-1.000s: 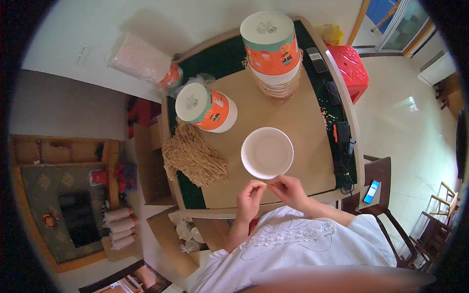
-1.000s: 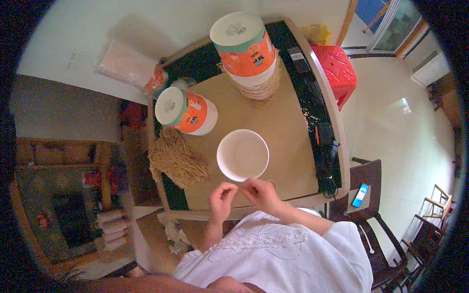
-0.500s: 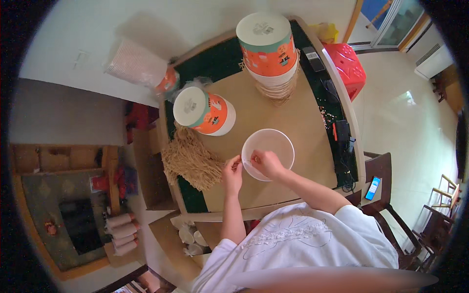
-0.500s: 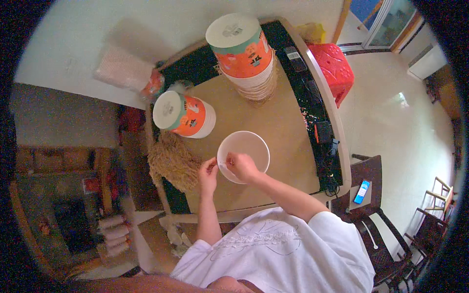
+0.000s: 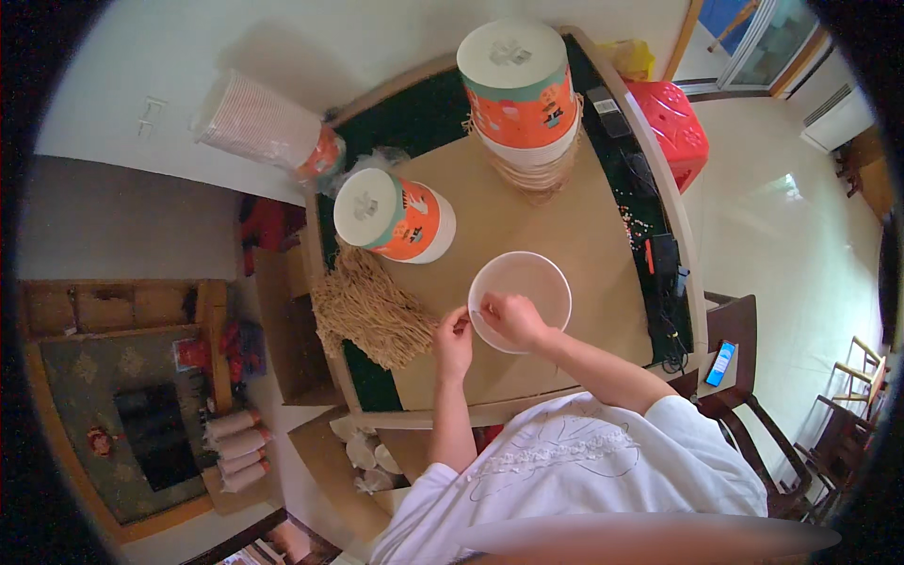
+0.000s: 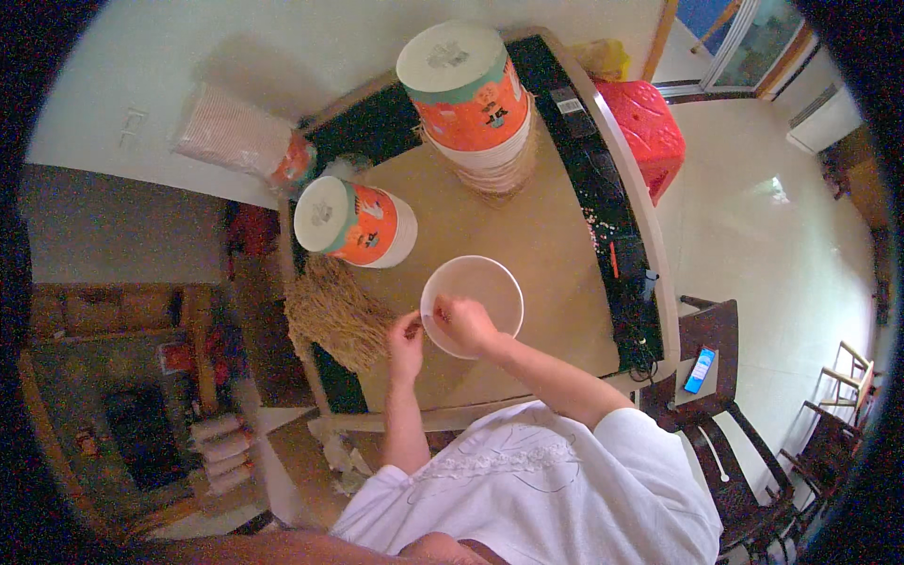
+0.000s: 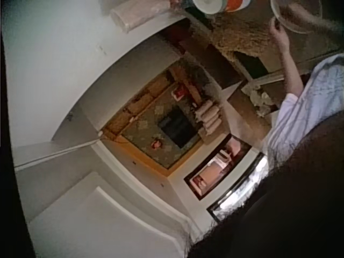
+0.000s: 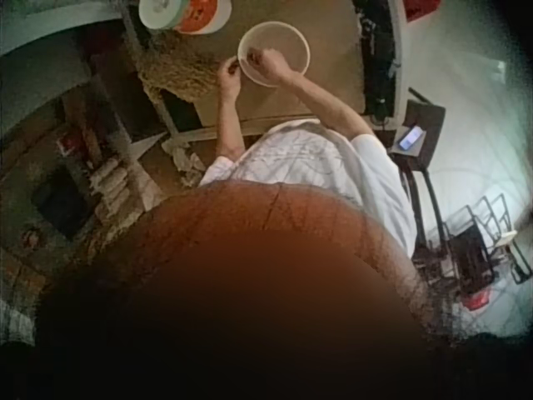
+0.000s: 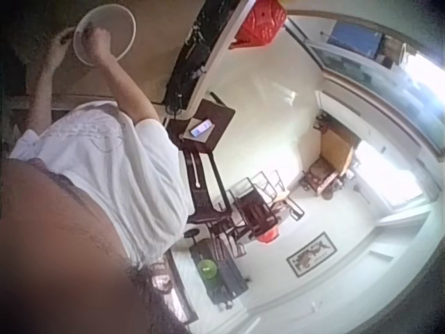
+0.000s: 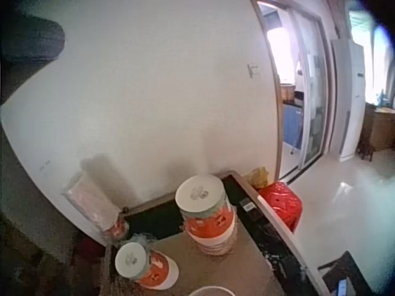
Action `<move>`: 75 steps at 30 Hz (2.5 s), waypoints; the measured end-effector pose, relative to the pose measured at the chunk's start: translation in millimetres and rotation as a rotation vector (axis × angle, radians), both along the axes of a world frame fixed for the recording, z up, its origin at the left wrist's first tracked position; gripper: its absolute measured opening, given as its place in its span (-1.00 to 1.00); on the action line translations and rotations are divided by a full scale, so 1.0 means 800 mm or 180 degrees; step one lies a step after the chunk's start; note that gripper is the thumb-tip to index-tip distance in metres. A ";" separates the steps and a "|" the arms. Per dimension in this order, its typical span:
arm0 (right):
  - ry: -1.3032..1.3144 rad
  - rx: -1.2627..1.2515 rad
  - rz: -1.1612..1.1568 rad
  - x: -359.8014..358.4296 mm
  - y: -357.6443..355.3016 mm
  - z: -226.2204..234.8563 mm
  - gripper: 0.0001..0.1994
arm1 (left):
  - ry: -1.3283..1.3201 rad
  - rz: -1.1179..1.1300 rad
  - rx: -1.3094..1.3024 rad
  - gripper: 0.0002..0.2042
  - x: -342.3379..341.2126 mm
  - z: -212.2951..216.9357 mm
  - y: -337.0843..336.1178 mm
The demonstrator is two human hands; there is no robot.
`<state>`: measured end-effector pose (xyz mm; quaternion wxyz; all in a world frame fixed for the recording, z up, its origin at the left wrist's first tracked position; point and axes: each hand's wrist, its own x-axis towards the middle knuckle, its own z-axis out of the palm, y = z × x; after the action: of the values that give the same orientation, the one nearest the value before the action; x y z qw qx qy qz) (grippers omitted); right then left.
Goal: The recorder is threading a thin material through the bottom of a white paper bowl as part of a manual assembly process.
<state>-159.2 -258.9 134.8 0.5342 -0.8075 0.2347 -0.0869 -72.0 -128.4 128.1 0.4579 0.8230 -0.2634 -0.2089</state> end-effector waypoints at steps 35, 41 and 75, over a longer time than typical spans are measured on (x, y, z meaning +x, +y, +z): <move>0.0103 -0.0420 0.0632 -0.028 0.038 0.031 -0.86 | 0.1591 0.0494 -0.0722 -0.95 0.001 -0.013 -0.007; -0.0201 -0.1751 0.1082 0.001 -0.008 0.070 -0.82 | 0.3246 0.0818 -0.0499 -0.91 0.005 0.005 -0.014; -0.0313 0.1682 -0.1110 -0.089 -0.059 -0.019 -0.83 | 0.1065 -0.0023 -0.0422 -0.88 -0.095 -0.004 -0.063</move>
<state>-230.5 -306.4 119.5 0.7132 -0.5833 0.3578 -0.1520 -148.2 -179.1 125.1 0.5478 0.7438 -0.1996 -0.3267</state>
